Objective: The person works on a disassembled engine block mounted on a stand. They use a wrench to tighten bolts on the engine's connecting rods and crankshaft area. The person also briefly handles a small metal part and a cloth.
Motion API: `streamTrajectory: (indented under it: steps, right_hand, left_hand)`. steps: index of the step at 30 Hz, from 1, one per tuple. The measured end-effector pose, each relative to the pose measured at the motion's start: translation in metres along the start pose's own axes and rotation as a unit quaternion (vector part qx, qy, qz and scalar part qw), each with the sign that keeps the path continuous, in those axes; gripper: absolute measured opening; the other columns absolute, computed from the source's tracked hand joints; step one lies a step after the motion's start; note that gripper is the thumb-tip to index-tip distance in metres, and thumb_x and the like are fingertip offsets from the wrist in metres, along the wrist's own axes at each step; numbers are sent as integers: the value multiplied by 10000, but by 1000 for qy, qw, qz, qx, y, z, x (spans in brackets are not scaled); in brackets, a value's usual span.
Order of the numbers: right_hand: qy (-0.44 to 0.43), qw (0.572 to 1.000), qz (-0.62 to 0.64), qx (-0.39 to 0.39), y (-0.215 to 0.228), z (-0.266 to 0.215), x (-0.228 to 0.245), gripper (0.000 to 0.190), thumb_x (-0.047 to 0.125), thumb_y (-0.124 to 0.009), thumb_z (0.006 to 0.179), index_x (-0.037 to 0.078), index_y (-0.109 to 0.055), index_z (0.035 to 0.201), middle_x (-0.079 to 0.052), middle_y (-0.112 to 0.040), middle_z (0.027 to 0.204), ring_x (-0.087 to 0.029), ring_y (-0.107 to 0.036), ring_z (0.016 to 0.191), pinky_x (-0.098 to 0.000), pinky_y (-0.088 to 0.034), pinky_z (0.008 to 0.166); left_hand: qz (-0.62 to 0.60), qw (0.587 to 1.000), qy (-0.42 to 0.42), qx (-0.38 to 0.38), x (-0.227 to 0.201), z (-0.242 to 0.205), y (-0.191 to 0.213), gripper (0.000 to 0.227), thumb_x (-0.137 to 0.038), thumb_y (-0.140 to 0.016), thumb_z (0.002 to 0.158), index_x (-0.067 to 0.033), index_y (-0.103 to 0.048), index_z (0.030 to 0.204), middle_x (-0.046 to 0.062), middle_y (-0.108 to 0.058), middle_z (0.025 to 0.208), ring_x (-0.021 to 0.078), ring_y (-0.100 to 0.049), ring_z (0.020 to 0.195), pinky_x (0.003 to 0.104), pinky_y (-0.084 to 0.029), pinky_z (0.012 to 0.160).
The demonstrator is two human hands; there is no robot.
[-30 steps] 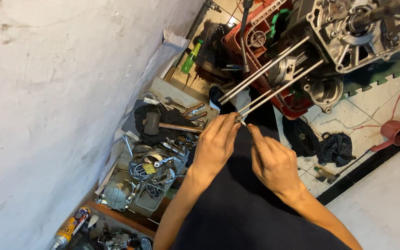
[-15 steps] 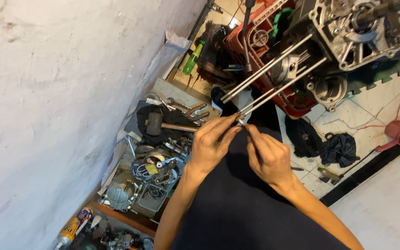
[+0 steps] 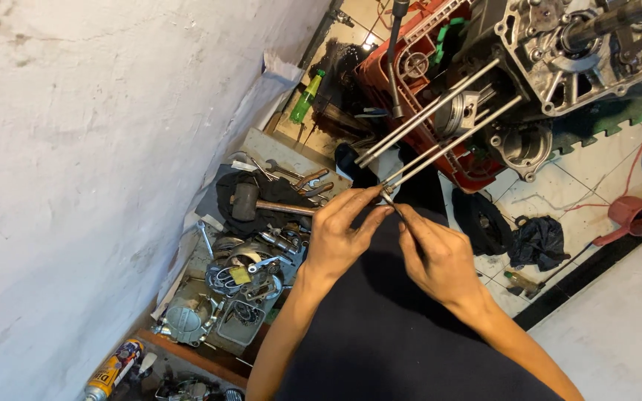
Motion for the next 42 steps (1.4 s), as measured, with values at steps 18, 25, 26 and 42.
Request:
streamTrajectory:
  steps: [18, 25, 26, 42]
  right_hand:
    - [-225, 890, 266, 294, -107, -44, -106, 141, 95, -755, 878, 27, -749, 1001, -15, -749, 823, -57, -686, 751, -231, -530, 639]
    - [-270, 904, 224, 245, -145, -54, -126, 116, 116, -711, 955, 23, -721, 1025, -22, -710, 826, -74, -634, 732, -237, -501, 629]
    - [-230, 930, 131, 254, -143, -49, -117, 130, 118, -714, 952, 17, -728, 1032, -49, -717, 803, -98, -632, 710, -257, -500, 632]
    - [-284, 908, 197, 239, -216, -143, -251, 153, 140, -662, 1033, 10, -714, 1093, -67, -738, 898, -118, -633, 754, -255, -504, 683]
  left_hand:
    - [-98, 953, 269, 101, 126, -159, -24, 189, -222, -762, 924, -52, -732, 1000, 75, -661, 717, 158, -597, 622, 322, -480, 576]
    - [29, 969, 239, 51, 163, -246, -8, 162, -198, -763, 883, -73, -743, 984, 93, -764, 897, 284, -728, 833, 407, -543, 702]
    - [84, 917, 385, 59, 192, -276, -6, 184, -276, -729, 954, -98, -754, 992, 109, -750, 872, 305, -736, 854, 417, -549, 740]
    - [56, 927, 364, -74, 206, -354, -77, 270, -296, -628, 1029, -29, -642, 990, 209, -682, 771, 444, -667, 751, 529, -508, 643]
Point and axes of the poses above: each hand's wrist, its own z-axis towards the middle knuckle, its own y-axis out of the back of the hand, x = y × z, the point moved 10 cm from there along z, towards the middle knuckle
